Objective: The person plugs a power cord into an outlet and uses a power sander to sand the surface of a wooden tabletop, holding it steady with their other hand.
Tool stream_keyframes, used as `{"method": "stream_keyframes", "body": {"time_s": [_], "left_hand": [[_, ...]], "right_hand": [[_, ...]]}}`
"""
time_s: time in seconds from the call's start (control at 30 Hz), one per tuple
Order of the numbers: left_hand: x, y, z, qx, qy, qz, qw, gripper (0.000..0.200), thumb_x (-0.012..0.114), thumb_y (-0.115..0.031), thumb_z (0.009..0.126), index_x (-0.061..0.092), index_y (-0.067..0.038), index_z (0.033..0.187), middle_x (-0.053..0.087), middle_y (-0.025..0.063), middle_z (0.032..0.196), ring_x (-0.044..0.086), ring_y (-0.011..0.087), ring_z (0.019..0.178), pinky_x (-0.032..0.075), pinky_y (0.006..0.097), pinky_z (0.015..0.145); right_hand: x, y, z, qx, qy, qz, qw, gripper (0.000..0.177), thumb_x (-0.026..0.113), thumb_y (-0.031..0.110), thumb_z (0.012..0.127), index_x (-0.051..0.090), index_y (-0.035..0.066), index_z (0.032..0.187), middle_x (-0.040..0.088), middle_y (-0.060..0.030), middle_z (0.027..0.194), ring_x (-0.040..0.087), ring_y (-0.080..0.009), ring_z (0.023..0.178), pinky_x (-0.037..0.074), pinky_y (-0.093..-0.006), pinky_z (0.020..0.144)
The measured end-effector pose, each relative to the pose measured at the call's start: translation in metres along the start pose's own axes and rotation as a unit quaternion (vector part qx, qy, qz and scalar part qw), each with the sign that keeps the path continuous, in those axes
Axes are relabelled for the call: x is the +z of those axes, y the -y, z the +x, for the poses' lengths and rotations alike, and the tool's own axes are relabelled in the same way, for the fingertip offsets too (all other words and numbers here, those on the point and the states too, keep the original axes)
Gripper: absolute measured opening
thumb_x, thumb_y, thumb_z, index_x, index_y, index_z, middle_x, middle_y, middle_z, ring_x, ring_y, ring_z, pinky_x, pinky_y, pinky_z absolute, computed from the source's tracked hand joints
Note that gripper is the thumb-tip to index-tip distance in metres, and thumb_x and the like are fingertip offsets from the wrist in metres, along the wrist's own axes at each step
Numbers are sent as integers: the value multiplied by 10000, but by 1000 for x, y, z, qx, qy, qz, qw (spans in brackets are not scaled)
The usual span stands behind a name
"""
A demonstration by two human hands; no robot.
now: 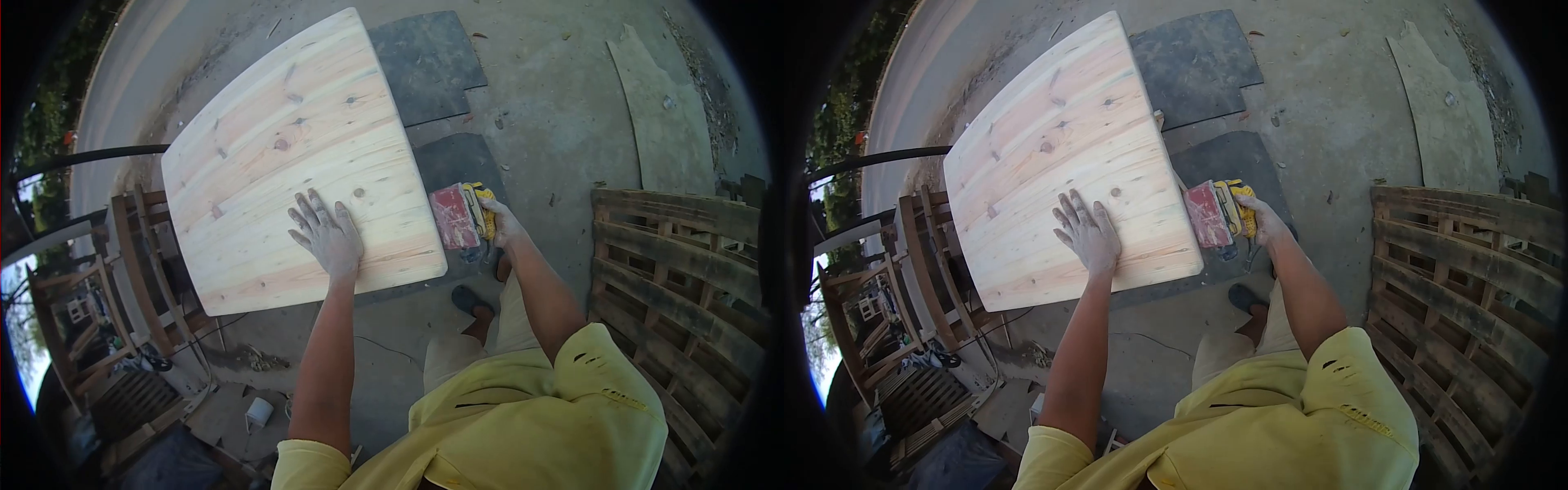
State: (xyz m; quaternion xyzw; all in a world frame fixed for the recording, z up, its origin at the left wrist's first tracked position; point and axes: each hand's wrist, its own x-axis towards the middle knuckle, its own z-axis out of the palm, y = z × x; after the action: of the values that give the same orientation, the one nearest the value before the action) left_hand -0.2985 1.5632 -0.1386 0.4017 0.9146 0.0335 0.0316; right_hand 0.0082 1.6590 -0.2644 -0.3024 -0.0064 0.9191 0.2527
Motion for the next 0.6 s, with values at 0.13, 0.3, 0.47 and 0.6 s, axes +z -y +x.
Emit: {"method": "stream_keyframes", "body": {"time_s": [0.13,0.3,0.47,0.6], "left_hand": [[0,-1,2,10,0,-5,1000,653,329,-438,1082,211,-102,1629,122,132,1710,48,379,1572,-3,569,1243],[-9,-5,3,1,16,-11,1000,661,381,-379,1062,207,-85,1627,118,149,1709,29,390,1573,-18,573,1240],[-9,-5,6,2,33,-13,999,677,387,-363,1045,198,-73,1627,119,172,1704,19,407,1571,-27,582,1236],[-11,-6,11,4,41,-20,999,692,354,-391,1044,199,-42,1620,132,197,1697,32,422,1568,-29,592,1231]], "right_hand": [[11,31,58,-10,24,29,999,330,653,239,968,652,8,1204,761,-122,1031,763,-195,805,641,-307,641],[34,66,124,-21,51,41,998,340,647,244,974,638,27,1236,751,-108,1088,760,-203,885,649,-354,740],[65,108,194,-12,54,58,997,337,639,253,980,639,36,1238,751,-99,1083,756,-200,910,644,-364,776],[91,143,255,-22,58,72,995,331,639,270,982,644,46,1226,752,-98,1067,758,-177,854,639,-310,660]]}}
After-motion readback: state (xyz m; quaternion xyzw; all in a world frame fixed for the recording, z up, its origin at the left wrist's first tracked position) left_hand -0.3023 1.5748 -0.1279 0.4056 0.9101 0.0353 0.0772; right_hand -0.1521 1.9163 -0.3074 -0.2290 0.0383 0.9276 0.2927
